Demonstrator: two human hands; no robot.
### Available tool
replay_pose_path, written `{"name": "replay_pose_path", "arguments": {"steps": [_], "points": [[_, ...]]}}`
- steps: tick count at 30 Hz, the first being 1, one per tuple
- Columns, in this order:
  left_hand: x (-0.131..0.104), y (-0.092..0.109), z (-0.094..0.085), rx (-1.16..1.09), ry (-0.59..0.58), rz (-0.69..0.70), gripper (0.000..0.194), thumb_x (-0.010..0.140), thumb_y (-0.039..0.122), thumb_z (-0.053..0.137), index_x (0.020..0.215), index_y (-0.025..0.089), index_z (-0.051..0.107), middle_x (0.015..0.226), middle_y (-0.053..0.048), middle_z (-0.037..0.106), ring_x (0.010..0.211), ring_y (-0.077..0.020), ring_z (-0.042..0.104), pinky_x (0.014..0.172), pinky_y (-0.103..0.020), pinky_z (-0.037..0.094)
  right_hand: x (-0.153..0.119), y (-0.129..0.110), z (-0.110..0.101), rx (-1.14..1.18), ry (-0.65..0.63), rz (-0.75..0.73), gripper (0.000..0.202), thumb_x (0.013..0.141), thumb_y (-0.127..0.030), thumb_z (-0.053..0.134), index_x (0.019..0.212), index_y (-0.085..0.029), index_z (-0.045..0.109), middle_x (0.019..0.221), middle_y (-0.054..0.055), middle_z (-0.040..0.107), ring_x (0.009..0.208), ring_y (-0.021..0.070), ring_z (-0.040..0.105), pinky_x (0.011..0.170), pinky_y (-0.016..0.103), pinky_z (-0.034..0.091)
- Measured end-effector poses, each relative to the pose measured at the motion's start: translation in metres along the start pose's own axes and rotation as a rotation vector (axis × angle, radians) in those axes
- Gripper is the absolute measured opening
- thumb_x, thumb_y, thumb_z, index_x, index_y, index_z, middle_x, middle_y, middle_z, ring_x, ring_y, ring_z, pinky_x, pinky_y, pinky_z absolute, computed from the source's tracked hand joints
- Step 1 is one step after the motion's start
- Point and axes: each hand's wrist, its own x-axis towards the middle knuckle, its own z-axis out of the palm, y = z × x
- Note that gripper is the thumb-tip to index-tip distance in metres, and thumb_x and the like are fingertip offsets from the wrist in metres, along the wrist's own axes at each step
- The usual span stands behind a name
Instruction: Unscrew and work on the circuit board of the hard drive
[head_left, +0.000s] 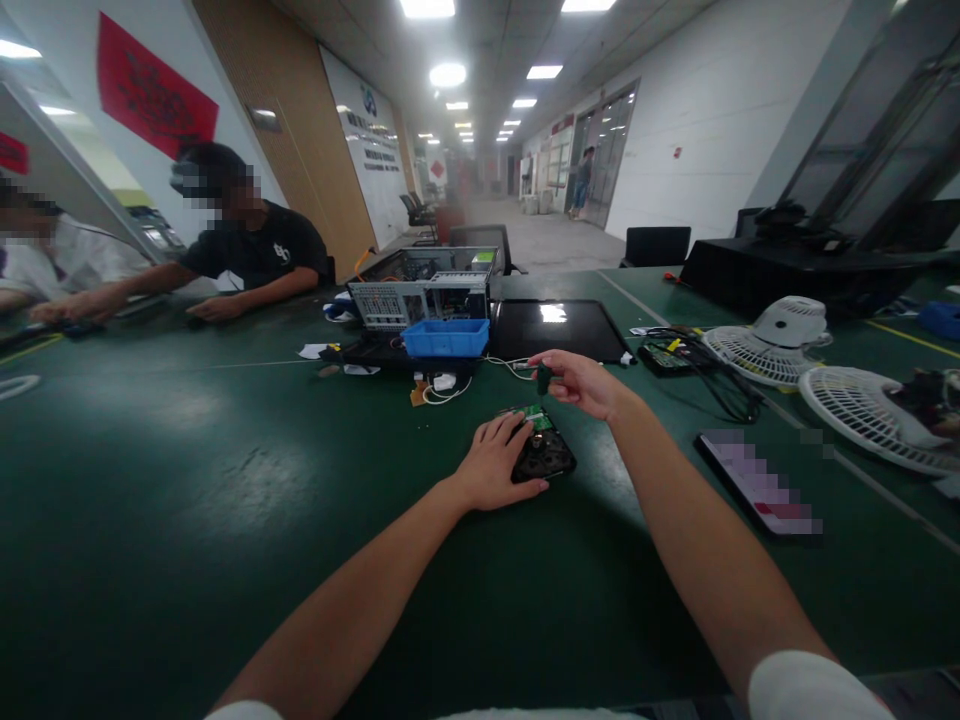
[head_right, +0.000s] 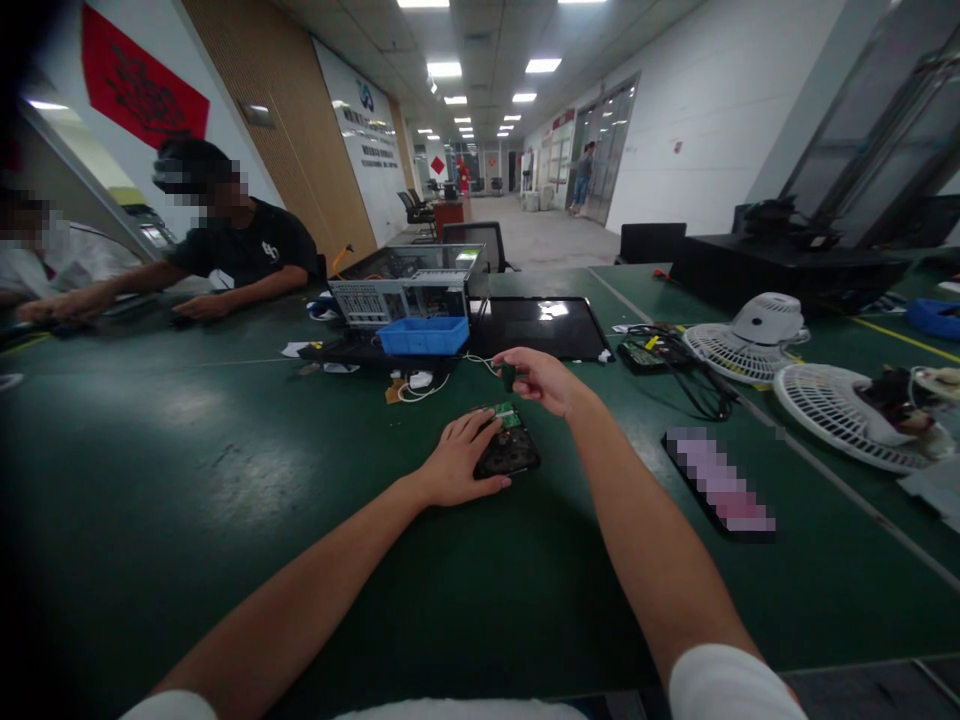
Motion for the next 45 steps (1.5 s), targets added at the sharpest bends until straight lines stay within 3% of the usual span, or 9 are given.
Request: {"name": "replay_pose_path", "arguments": {"steps": [13,20,26,34,40,45], "points": [[-0.001,0.000,-0.001,0.015,-0.002,0.006,0.101,0.082,0.080,0.054,0.160,0.024,0.023,0.163,-0.014,0.026,0.149,-0.0384,0.020,0.120,-0.057,0.019,-0.001,-0.002,-0.007,0.035,0.061,-0.040,0.021,0.075,-0.030,0.073,0.090,-0.017,0.065,0.099,0.011,0.072,0.052,0.0092,0.046,0.038,0.022,0.022],[0.000,-0.001,0.000,0.010,-0.003,0.000,0.101,0.081,0.080,0.056,0.160,0.025,0.024,0.163,-0.014,0.027,0.149,-0.0385,0.021,0.119,-0.057,0.021,0.002,-0.002,-0.010,-0.066,0.139,-0.082,0.023,0.075,-0.028,0.075,0.095,-0.019,0.071,0.087,0.005,0.069,0.053,0.0078,0.045,0.041,0.021,0.027],[0.000,-0.001,0.000,-0.008,0.002,0.002,0.100,0.081,0.079,0.057,0.159,0.025,0.025,0.162,-0.014,0.027,0.149,-0.0395,0.020,0.119,-0.059,0.020,0.006,0.001,-0.013,-0.085,0.178,-0.119,0.018,0.073,-0.029,0.076,0.084,-0.016,0.071,0.072,0.003,0.066,0.055,0.0097,0.048,0.045,0.022,0.032],[0.000,0.000,0.000,-0.010,0.014,0.007,0.101,0.080,0.077,0.059,0.160,0.026,0.024,0.162,-0.014,0.027,0.149,-0.0392,0.022,0.118,-0.058,0.022,0.004,0.003,-0.003,-0.073,0.098,-0.059,0.017,0.077,-0.032,0.073,0.081,-0.017,0.065,0.089,0.009,0.073,0.052,0.0099,0.050,0.042,0.023,0.030],[0.000,0.001,0.000,-0.009,0.018,0.000,0.101,0.080,0.077,0.060,0.160,0.027,0.023,0.163,-0.013,0.027,0.149,-0.0393,0.021,0.118,-0.059,0.021,-0.001,-0.001,0.002,-0.064,0.026,-0.020,0.024,0.081,-0.031,0.067,0.102,-0.019,0.070,0.101,0.010,0.075,0.052,0.0102,0.049,0.041,0.024,0.029],[0.000,0.000,0.000,0.014,0.007,0.000,0.101,0.081,0.079,0.057,0.160,0.026,0.024,0.163,-0.013,0.026,0.149,-0.0387,0.020,0.119,-0.058,0.021,-0.001,-0.002,0.003,-0.058,-0.005,0.005,0.018,0.084,-0.031,0.065,0.093,-0.016,0.070,0.104,0.012,0.074,0.054,0.0106,0.049,0.041,0.023,0.032]]}}
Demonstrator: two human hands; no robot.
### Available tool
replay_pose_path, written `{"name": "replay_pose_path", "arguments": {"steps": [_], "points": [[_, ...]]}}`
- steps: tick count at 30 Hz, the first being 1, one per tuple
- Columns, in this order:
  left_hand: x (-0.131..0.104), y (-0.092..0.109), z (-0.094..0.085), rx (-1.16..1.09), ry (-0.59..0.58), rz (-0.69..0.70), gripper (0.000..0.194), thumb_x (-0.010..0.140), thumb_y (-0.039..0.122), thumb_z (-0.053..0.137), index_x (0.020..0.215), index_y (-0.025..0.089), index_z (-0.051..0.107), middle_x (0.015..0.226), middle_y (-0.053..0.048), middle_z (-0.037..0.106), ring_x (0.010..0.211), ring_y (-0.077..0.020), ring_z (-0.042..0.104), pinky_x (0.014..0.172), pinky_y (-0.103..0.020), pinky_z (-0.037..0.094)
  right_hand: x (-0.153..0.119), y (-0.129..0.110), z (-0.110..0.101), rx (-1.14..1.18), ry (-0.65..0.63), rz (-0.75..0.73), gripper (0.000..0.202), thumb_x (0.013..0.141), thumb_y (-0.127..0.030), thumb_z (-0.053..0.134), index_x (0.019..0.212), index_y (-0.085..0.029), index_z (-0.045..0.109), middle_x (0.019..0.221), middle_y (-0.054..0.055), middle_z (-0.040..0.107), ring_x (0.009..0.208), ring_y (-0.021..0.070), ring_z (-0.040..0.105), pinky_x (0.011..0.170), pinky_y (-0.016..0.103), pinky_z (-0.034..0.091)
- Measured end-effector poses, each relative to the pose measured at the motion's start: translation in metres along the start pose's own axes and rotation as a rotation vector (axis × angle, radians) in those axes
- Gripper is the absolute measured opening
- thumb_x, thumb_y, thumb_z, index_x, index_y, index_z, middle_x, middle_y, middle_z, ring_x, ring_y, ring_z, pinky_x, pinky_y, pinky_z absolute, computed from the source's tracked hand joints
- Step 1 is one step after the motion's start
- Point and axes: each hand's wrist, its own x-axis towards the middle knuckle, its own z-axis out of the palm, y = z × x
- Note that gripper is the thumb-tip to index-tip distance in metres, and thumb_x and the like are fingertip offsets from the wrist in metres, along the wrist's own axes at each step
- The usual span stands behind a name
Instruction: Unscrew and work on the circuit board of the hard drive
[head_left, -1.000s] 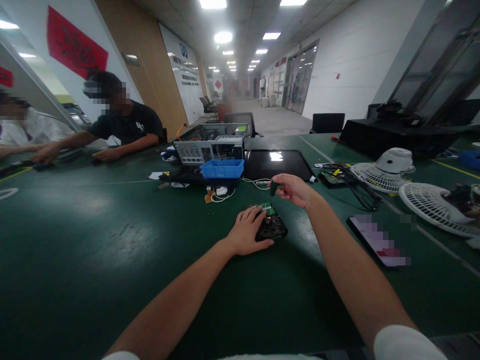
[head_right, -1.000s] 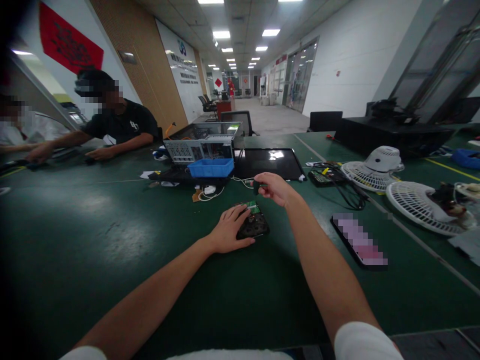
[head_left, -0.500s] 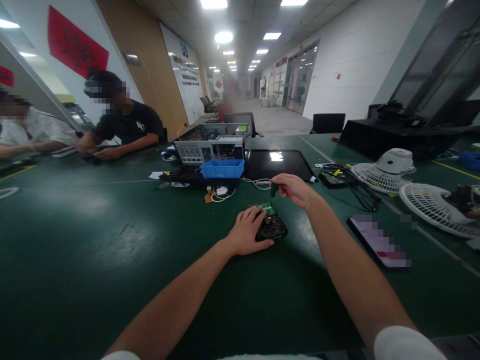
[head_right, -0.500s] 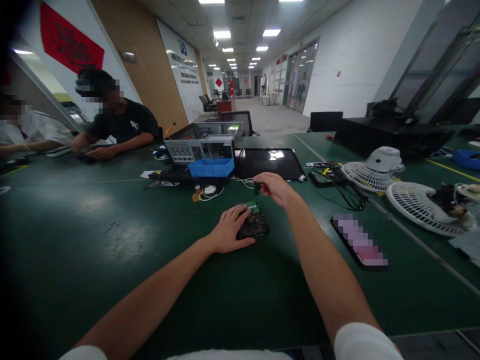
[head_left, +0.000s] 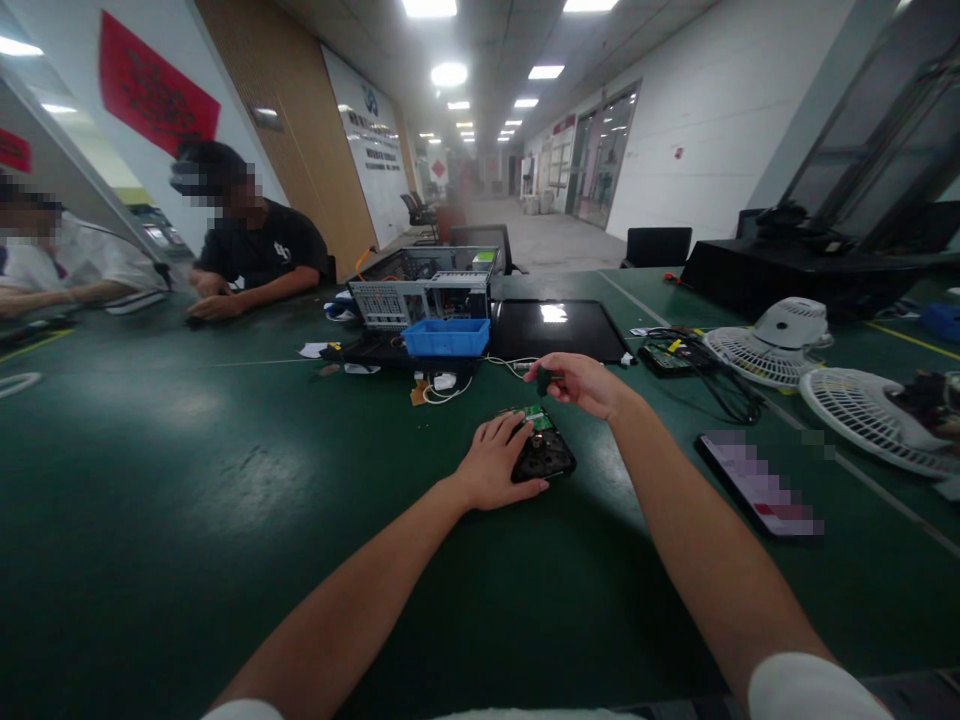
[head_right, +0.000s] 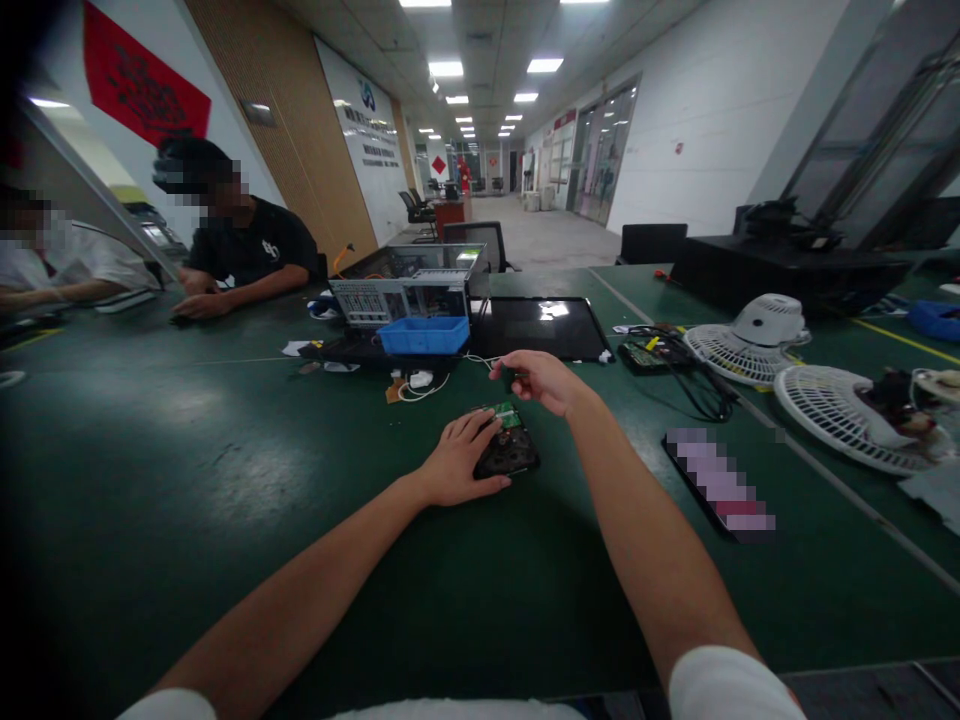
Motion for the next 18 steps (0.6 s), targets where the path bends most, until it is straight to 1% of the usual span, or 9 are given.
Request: {"name": "replay_pose_path", "arguments": {"steps": [5,7,9,11,15,18], "points": [[0.000,0.000,0.000,-0.005,-0.002,-0.001,0.101,0.081,0.080,0.055,0.160,0.025,0.024,0.163,-0.013,0.025,0.149,-0.0393,0.021,0.119,-0.058,0.020,0.002,0.004,-0.002,0.068,0.004,0.010,0.015,0.082,-0.029,0.067,0.091,-0.017,0.067,0.100,0.013,0.074,0.057,0.0123,0.054,0.044,0.024,0.037],[0.000,0.000,0.000,-0.007,-0.005,0.001,0.101,0.081,0.080,0.055,0.160,0.026,0.023,0.163,-0.013,0.025,0.149,-0.0390,0.021,0.119,-0.058,0.020,0.002,0.004,-0.003,0.068,0.000,-0.012,0.018,0.081,-0.030,0.069,0.095,-0.019,0.067,0.098,0.011,0.074,0.055,0.0114,0.053,0.043,0.023,0.034],[0.000,0.000,0.000,-0.005,-0.005,0.004,0.101,0.081,0.079,0.055,0.160,0.025,0.022,0.163,-0.013,0.025,0.149,-0.0386,0.021,0.119,-0.058,0.021,0.001,0.003,-0.004,0.049,-0.002,-0.036,0.025,0.079,-0.030,0.074,0.101,-0.021,0.068,0.095,0.008,0.073,0.053,0.0096,0.051,0.041,0.022,0.030],[0.000,0.000,0.000,-0.002,-0.004,0.003,0.102,0.082,0.079,0.055,0.160,0.025,0.022,0.163,-0.013,0.025,0.149,-0.0387,0.021,0.119,-0.058,0.021,0.001,0.002,-0.006,0.026,0.008,-0.058,0.031,0.077,-0.030,0.077,0.106,-0.021,0.071,0.089,0.005,0.071,0.052,0.0083,0.049,0.041,0.022,0.028],[0.000,-0.001,0.001,-0.003,-0.008,0.002,0.103,0.081,0.081,0.054,0.161,0.024,0.022,0.163,-0.014,0.026,0.148,-0.0396,0.022,0.119,-0.059,0.021,0.001,0.001,-0.010,0.005,0.087,-0.095,0.030,0.071,-0.031,0.082,0.096,-0.017,0.073,0.073,0.000,0.063,0.054,0.0078,0.048,0.044,0.021,0.031],[0.000,-0.002,0.002,-0.003,-0.009,0.000,0.102,0.081,0.081,0.054,0.160,0.025,0.023,0.163,-0.014,0.026,0.149,-0.0396,0.021,0.119,-0.059,0.020,0.004,0.004,-0.015,0.002,0.149,-0.114,0.027,0.067,-0.030,0.084,0.087,-0.016,0.071,0.067,-0.001,0.060,0.055,0.0084,0.048,0.046,0.021,0.034]]}}
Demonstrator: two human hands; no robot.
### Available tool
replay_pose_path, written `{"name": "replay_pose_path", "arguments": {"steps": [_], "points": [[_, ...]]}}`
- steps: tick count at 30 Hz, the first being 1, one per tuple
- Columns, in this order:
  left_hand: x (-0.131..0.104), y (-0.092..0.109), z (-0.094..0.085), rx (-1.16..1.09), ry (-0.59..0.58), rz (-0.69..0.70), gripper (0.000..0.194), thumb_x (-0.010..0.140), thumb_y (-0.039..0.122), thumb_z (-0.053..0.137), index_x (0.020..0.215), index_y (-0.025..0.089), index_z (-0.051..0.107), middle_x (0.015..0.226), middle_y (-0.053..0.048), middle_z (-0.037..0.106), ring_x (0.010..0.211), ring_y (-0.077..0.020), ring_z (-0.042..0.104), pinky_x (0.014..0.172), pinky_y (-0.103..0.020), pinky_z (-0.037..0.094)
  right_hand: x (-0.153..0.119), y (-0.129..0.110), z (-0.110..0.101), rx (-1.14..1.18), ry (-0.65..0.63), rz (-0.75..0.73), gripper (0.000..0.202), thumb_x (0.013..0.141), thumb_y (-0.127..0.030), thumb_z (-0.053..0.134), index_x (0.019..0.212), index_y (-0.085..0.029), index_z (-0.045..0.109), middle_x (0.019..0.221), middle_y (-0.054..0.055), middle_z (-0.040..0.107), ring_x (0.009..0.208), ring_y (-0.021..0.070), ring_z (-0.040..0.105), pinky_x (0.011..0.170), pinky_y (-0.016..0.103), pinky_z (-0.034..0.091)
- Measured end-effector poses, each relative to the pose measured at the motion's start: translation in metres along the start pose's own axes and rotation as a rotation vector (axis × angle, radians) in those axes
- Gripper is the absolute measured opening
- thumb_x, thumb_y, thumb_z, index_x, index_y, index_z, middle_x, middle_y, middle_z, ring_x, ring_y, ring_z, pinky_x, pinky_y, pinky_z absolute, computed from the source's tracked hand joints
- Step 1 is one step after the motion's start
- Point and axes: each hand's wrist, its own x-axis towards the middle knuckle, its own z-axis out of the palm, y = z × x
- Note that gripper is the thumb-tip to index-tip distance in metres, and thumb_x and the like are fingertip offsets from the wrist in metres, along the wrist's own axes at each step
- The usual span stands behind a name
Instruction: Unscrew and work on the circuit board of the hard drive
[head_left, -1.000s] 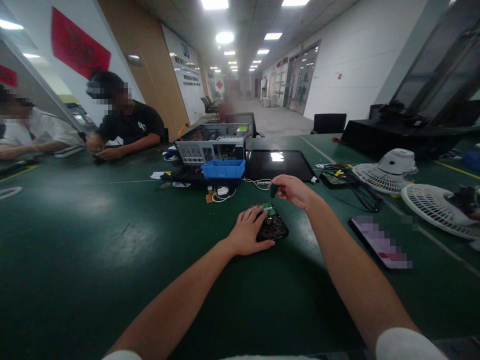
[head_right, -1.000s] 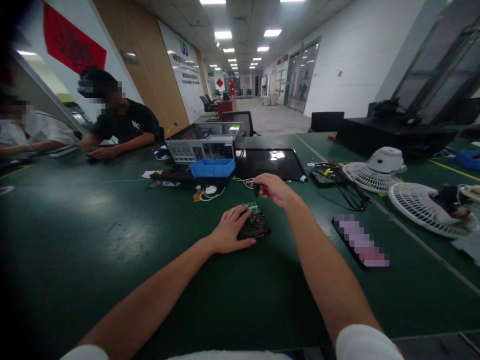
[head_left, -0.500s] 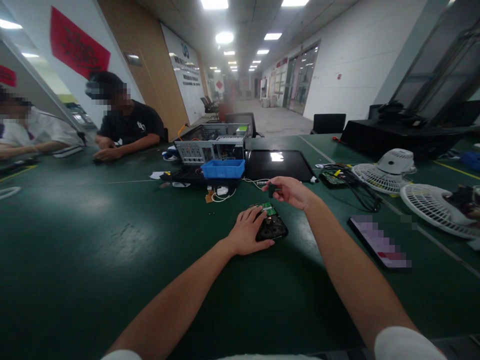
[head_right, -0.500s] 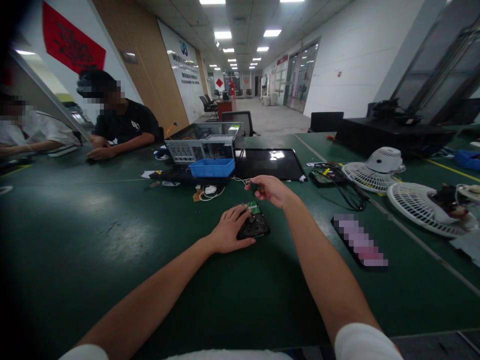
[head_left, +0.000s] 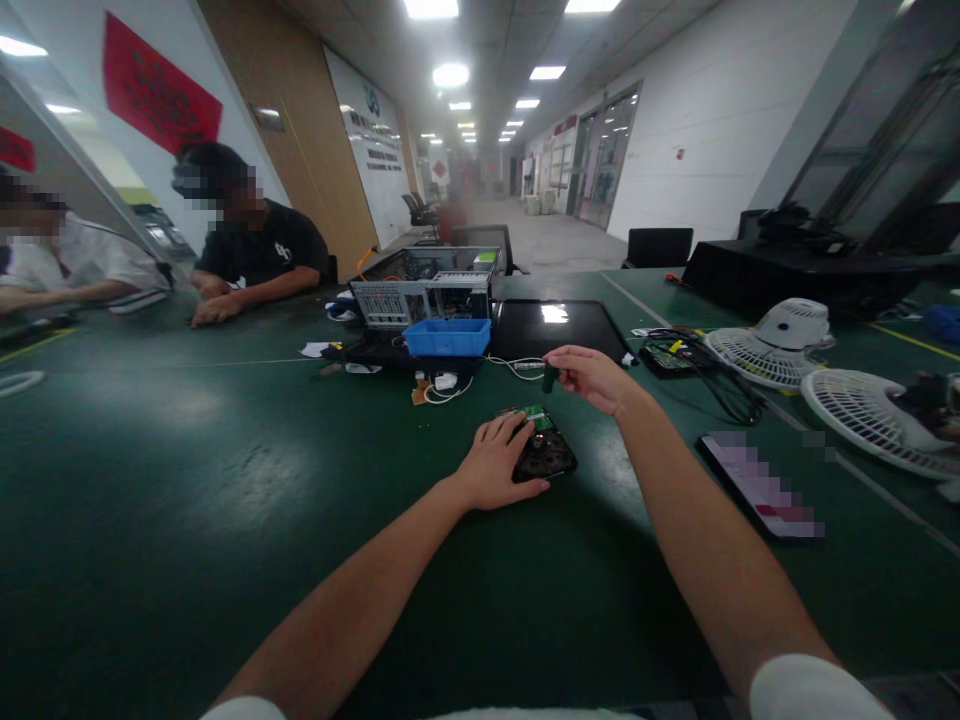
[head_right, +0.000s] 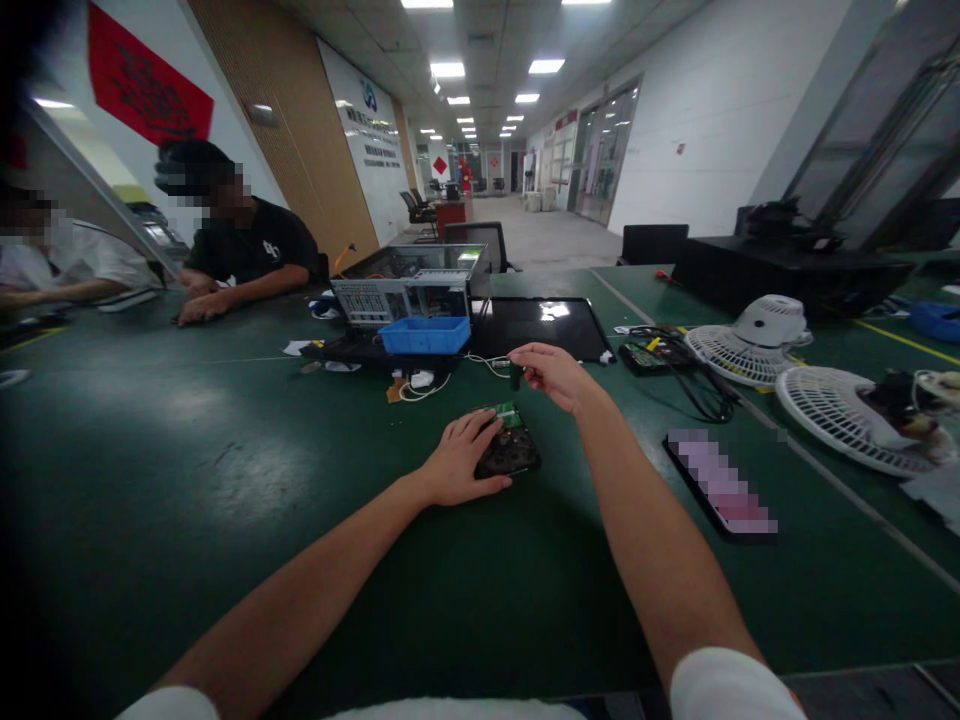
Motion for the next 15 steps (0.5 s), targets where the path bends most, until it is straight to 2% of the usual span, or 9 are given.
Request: {"name": "replay_pose_path", "arguments": {"steps": [4,9,15], "points": [[-0.0003,0.0000,0.0002,-0.001,0.001,0.000,0.102,0.081,0.081,0.055,0.160,0.024,0.024,0.163,-0.014,0.026,0.149,-0.0393,0.020,0.119,-0.059,0.020,0.0032,0.0040,-0.0019,-0.011,0.021,-0.008,0.020,0.069,-0.028,0.081,0.079,-0.016,0.068,0.068,0.000,0.062,0.054,0.0089,0.048,0.045,0.022,0.033],[-0.0003,0.0006,-0.0008,-0.003,0.000,0.003,0.101,0.082,0.080,0.054,0.160,0.025,0.023,0.163,-0.014,0.026,0.149,-0.0391,0.020,0.119,-0.059,0.020,0.0022,0.0040,0.0027,-0.012,-0.021,0.021,0.013,0.076,-0.029,0.071,0.079,-0.016,0.066,0.080,0.005,0.070,0.050,0.0084,0.046,0.040,0.023,0.026],[0.0000,0.0020,-0.0018,0.008,0.008,0.005,0.102,0.082,0.080,0.054,0.161,0.024,0.022,0.163,-0.014,0.025,0.149,-0.0391,0.020,0.119,-0.058,0.021,-0.0019,0.0004,0.0074,-0.031,-0.122,0.064,0.024,0.082,-0.027,0.064,0.102,-0.016,0.072,0.100,0.010,0.075,0.050,0.0083,0.048,0.040,0.022,0.029]]}}
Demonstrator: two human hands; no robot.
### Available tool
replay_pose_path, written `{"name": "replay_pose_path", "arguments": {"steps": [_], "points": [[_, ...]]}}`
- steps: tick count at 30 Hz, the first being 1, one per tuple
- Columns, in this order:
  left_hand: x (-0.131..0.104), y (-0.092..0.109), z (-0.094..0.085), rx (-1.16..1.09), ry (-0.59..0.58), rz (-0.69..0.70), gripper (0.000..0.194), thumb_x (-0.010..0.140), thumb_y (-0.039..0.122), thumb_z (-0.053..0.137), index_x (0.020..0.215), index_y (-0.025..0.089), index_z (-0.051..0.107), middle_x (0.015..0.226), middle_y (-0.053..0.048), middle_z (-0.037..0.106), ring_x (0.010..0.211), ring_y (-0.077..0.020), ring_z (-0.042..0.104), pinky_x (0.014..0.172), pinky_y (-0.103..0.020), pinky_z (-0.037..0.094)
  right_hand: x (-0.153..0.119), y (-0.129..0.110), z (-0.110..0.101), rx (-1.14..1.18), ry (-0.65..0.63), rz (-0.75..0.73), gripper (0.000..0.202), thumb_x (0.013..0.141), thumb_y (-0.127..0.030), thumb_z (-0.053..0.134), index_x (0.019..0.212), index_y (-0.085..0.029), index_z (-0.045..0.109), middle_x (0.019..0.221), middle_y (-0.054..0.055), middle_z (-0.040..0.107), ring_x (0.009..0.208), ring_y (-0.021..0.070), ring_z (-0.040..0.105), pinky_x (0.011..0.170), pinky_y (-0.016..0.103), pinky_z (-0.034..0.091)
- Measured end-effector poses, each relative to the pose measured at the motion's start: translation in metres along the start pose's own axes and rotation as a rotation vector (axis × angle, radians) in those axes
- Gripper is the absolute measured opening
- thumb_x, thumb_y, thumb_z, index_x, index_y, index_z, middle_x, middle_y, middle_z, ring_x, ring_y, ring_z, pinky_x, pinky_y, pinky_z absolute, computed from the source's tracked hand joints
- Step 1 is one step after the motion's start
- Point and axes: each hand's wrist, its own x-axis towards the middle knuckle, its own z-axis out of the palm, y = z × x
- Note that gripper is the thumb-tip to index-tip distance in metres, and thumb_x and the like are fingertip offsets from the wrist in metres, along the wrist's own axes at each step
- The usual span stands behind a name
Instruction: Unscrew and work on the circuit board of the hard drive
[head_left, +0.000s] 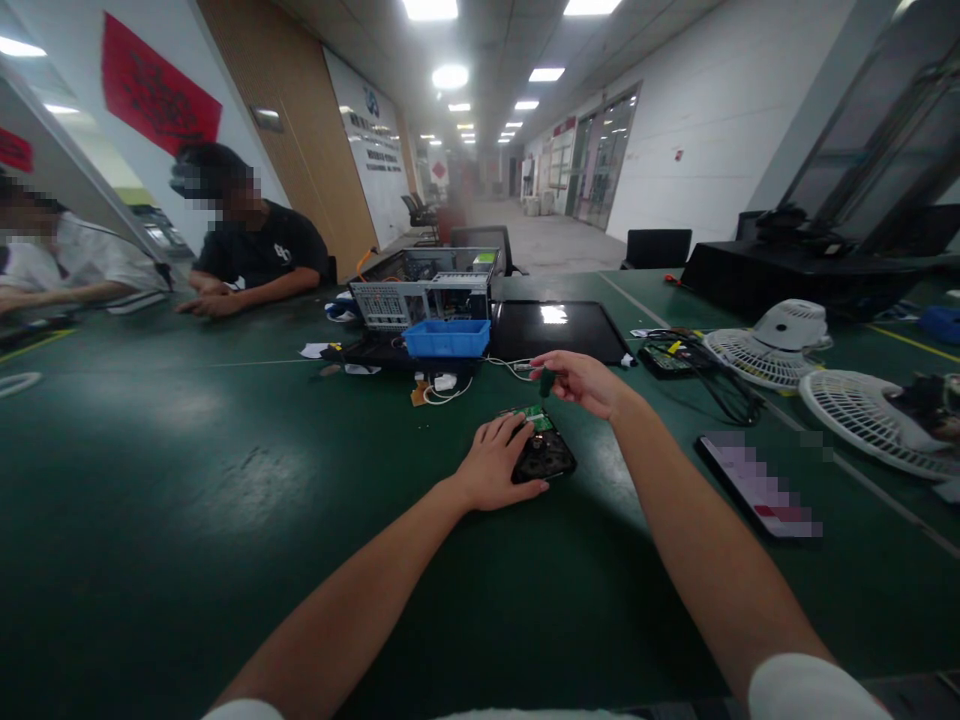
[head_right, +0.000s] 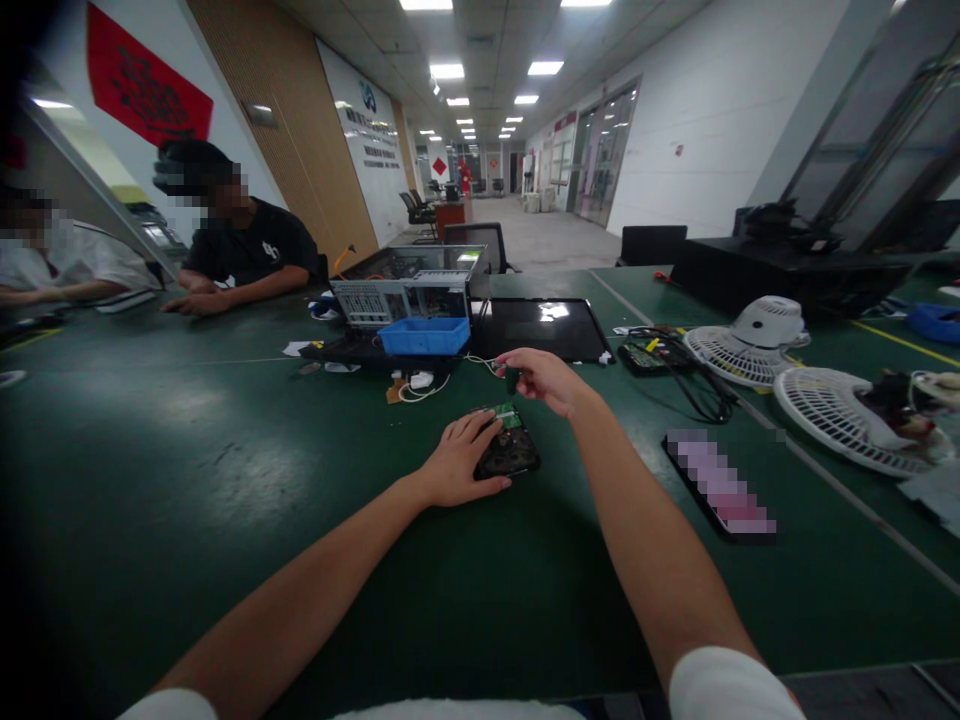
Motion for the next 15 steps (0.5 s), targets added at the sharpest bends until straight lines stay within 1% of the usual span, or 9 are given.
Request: {"name": "replay_pose_path", "arguments": {"steps": [2,4,7,9,11,15], "points": [[-0.0001,0.0000,0.0004,-0.001,0.000,0.002,0.102,0.082,0.080,0.055,0.161,0.024,0.022,0.163,-0.014,0.026,0.149,-0.0393,0.021,0.119,-0.058,0.020,-0.0008,-0.0003,0.0007,-0.002,-0.041,0.009,0.023,0.084,-0.029,0.063,0.100,-0.015,0.072,0.107,0.011,0.074,0.052,0.0091,0.051,0.040,0.022,0.032],[-0.0002,-0.0004,0.0009,-0.004,0.002,0.002,0.102,0.081,0.080,0.055,0.160,0.025,0.023,0.163,-0.014,0.026,0.149,-0.0393,0.021,0.119,-0.058,0.020,-0.0011,0.0000,0.0015,0.016,-0.059,0.022,0.020,0.085,-0.030,0.064,0.096,-0.015,0.071,0.109,0.013,0.074,0.054,0.0105,0.054,0.042,0.023,0.037],[-0.0003,-0.0011,0.0014,-0.008,0.008,0.002,0.101,0.081,0.079,0.056,0.160,0.024,0.024,0.162,-0.014,0.027,0.148,-0.0393,0.022,0.119,-0.058,0.020,-0.0011,0.0008,0.0027,0.067,-0.055,0.043,0.015,0.084,-0.027,0.064,0.093,-0.015,0.068,0.105,0.014,0.075,0.057,0.0126,0.058,0.047,0.024,0.043],[-0.0003,-0.0013,0.0013,-0.011,0.008,0.005,0.101,0.081,0.080,0.055,0.160,0.025,0.023,0.163,-0.014,0.026,0.148,-0.0392,0.022,0.119,-0.058,0.020,-0.0011,0.0011,0.0029,0.094,-0.050,0.046,0.014,0.084,-0.027,0.065,0.094,-0.016,0.066,0.102,0.014,0.075,0.059,0.0134,0.059,0.049,0.024,0.045],[-0.0003,-0.0012,0.0012,-0.010,0.002,0.005,0.102,0.081,0.080,0.054,0.160,0.025,0.022,0.163,-0.014,0.026,0.149,-0.0390,0.022,0.119,-0.058,0.020,-0.0012,0.0011,0.0020,0.102,-0.051,0.037,0.017,0.084,-0.028,0.066,0.098,-0.017,0.066,0.099,0.012,0.075,0.059,0.0132,0.059,0.048,0.024,0.044],[-0.0003,-0.0006,0.0017,0.000,-0.003,-0.001,0.102,0.081,0.081,0.054,0.160,0.024,0.022,0.163,-0.015,0.026,0.149,-0.0391,0.022,0.118,-0.059,0.021,-0.0020,-0.0006,-0.0008,0.073,-0.055,0.009,0.030,0.082,-0.029,0.071,0.111,-0.020,0.069,0.098,0.008,0.073,0.055,0.0097,0.054,0.044,0.021,0.034]]}}
